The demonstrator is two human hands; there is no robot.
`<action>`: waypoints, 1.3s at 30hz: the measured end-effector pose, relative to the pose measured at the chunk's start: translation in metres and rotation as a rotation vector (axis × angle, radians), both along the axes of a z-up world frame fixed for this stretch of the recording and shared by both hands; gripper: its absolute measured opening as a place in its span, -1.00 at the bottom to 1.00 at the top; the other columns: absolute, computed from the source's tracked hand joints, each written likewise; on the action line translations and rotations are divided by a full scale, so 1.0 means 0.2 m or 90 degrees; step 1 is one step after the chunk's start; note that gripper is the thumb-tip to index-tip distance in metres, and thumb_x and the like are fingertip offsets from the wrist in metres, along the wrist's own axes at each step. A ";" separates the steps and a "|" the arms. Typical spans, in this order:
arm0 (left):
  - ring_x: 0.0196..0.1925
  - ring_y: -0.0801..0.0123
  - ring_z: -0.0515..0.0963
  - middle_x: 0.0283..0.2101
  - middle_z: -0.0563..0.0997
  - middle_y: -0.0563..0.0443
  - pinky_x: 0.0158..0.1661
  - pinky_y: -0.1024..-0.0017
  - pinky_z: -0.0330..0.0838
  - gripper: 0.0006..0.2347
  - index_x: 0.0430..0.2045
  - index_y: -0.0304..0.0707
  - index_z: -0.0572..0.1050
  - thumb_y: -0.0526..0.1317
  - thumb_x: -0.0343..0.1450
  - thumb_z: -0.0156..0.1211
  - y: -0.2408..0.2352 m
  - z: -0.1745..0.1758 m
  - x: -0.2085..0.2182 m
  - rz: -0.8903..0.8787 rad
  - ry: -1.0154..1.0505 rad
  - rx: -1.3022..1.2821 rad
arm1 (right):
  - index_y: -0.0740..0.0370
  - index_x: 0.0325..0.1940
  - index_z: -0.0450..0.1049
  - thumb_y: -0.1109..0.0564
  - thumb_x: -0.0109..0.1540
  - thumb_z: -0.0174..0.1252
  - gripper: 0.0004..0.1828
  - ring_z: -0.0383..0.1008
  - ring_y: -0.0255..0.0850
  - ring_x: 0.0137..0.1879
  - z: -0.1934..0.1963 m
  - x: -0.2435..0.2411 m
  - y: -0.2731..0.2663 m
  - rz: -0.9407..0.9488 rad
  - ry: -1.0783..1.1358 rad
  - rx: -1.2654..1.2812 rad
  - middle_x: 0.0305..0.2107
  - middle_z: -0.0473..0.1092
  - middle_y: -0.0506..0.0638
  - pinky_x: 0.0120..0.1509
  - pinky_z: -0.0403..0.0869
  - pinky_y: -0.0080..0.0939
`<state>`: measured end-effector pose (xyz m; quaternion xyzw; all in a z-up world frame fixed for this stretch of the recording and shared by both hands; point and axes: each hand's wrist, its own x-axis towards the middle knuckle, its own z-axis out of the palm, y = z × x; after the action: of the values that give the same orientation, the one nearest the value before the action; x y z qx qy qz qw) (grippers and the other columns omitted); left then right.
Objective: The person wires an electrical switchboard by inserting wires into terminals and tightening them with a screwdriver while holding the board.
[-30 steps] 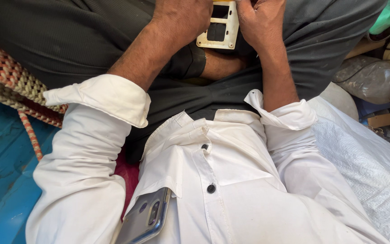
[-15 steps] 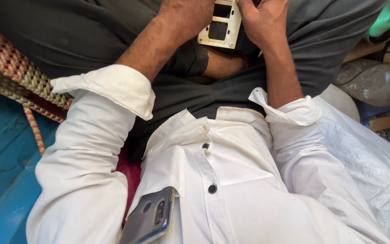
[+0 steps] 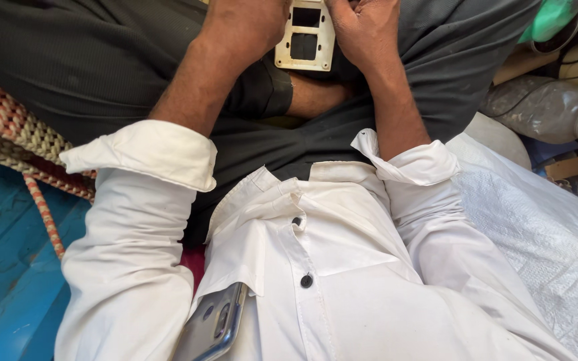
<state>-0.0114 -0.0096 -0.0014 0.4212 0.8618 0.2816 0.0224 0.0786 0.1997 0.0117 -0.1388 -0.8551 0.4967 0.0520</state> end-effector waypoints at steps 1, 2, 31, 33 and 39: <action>-0.73 0.49 0.49 -0.70 0.52 0.05 -0.70 0.53 0.37 -0.89 -0.47 -0.27 0.63 -0.33 0.47 0.24 -0.01 0.00 0.00 0.003 -0.008 -0.014 | 0.31 -0.54 0.47 0.08 0.43 0.34 -0.52 0.32 -0.32 -0.62 0.01 0.00 0.00 -0.002 -0.031 0.003 -0.72 0.37 -0.07 -0.51 0.22 -0.26; -0.76 0.52 0.46 -0.73 0.49 0.06 -0.73 0.57 0.35 -0.88 -0.49 -0.27 0.62 -0.35 0.48 0.23 -0.01 0.01 0.00 0.006 -0.016 -0.029 | 0.32 -0.58 0.45 0.06 0.45 0.35 -0.46 0.28 -0.30 -0.64 0.01 0.00 0.00 -0.004 -0.061 0.006 -0.74 0.34 -0.05 -0.51 0.17 -0.24; -0.78 0.57 0.42 -0.76 0.43 0.09 -0.76 0.56 0.32 -0.91 -0.53 -0.23 0.55 -0.33 0.42 0.24 0.05 -0.01 0.05 0.021 0.116 -0.148 | 0.18 -0.19 0.60 0.20 0.41 0.33 -0.92 0.49 -0.34 -0.50 0.01 -0.01 -0.09 0.100 0.127 0.058 -0.61 0.46 -0.10 -0.30 0.48 -0.31; -0.78 0.57 0.42 -0.77 0.43 0.09 -0.76 0.57 0.32 -0.91 -0.52 -0.23 0.56 -0.33 0.41 0.24 0.05 -0.01 0.03 0.029 0.113 -0.153 | 0.21 -0.12 0.58 0.23 0.40 0.29 -0.99 0.52 -0.30 -0.43 0.02 -0.02 -0.09 0.122 0.206 0.075 -0.54 0.48 -0.07 -0.22 0.50 -0.30; -0.73 0.54 0.47 -0.72 0.49 0.05 -0.72 0.56 0.37 -0.98 -0.46 -0.24 0.59 -0.36 0.37 0.27 0.06 -0.02 0.04 0.026 0.047 -0.128 | 0.15 -0.20 0.63 0.23 0.38 0.37 -0.93 0.55 -0.30 -0.41 0.01 -0.01 -0.10 0.100 0.106 0.083 -0.51 0.53 -0.09 -0.24 0.52 -0.28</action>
<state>-0.0034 0.0029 -0.0059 0.4092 0.8944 0.1788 0.0271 0.0760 0.1806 0.0143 -0.0260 -0.8864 0.4527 0.0929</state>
